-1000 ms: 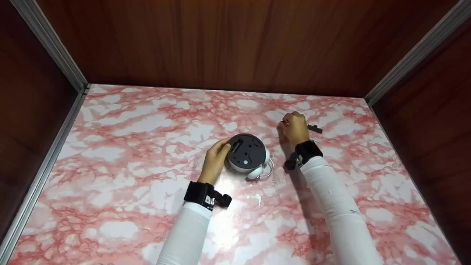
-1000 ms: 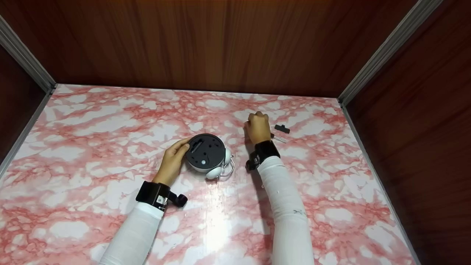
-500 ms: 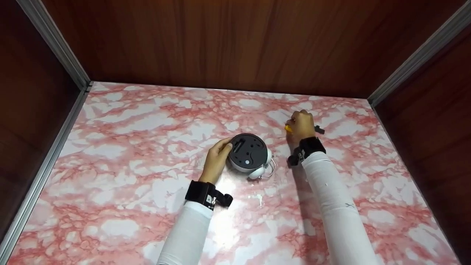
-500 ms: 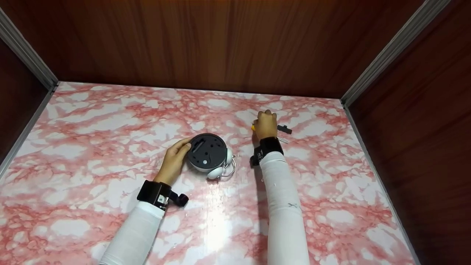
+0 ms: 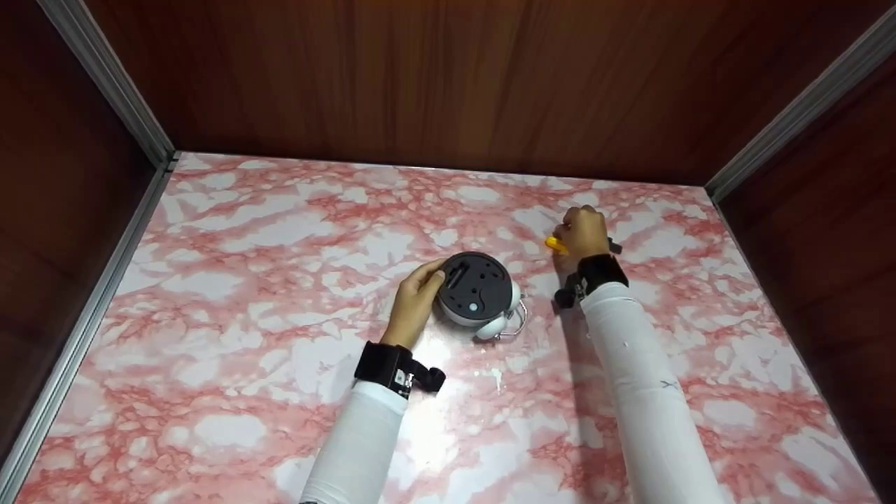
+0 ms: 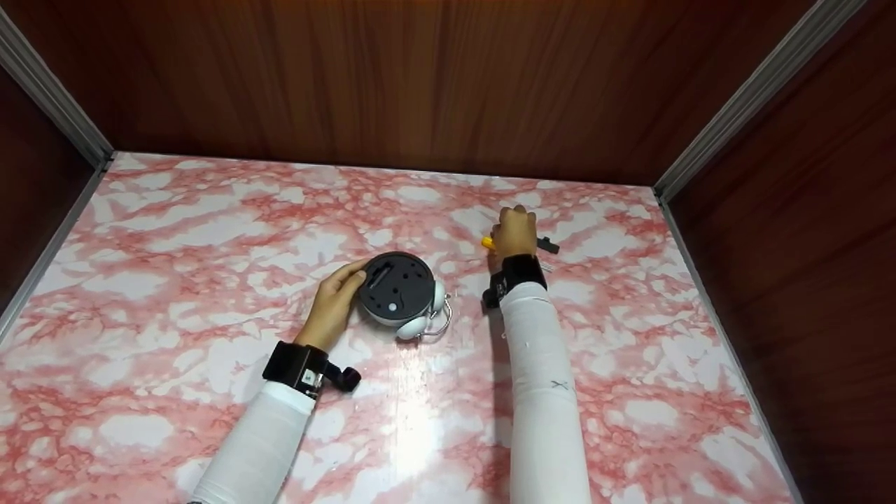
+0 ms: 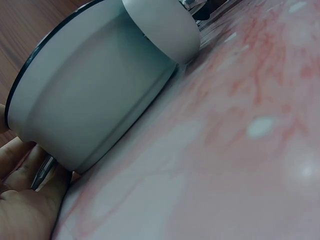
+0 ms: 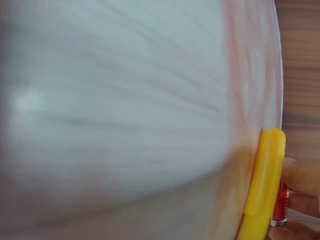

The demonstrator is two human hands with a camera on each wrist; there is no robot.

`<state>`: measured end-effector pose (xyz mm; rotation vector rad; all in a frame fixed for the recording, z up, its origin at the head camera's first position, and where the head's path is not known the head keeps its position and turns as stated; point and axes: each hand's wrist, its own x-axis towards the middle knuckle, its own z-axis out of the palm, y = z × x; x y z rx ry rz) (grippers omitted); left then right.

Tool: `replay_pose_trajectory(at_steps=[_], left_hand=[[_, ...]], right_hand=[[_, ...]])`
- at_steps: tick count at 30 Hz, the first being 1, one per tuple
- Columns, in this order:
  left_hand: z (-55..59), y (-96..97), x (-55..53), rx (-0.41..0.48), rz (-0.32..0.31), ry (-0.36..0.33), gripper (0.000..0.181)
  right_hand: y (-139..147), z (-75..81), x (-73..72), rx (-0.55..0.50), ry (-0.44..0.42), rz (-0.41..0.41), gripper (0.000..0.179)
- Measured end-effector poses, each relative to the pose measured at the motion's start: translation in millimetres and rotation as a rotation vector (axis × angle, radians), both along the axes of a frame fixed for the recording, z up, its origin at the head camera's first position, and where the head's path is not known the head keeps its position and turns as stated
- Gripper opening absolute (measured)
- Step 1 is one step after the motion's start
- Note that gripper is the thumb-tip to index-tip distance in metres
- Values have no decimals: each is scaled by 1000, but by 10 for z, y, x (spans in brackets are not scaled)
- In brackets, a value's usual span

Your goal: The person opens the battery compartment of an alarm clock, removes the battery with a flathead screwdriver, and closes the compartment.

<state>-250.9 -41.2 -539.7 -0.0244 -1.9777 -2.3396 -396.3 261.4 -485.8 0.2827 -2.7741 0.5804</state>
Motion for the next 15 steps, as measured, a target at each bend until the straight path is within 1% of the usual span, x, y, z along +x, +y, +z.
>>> replay_pose_trajectory(at_steps=[4, 8, 15], left_hand=[[3, -1, -4, 6, 4, 4, 32], [5, 9, -6, 18, 5, 2, 33], [14, 9, -11, 13, -6, -11, 34]], right_hand=[[-4, 54, -19, 10, -23, 22, 10], [-9, 79, -29, 13, -62, 25, 8], [-14, 67, -52, 20, -79, 46, 11]])
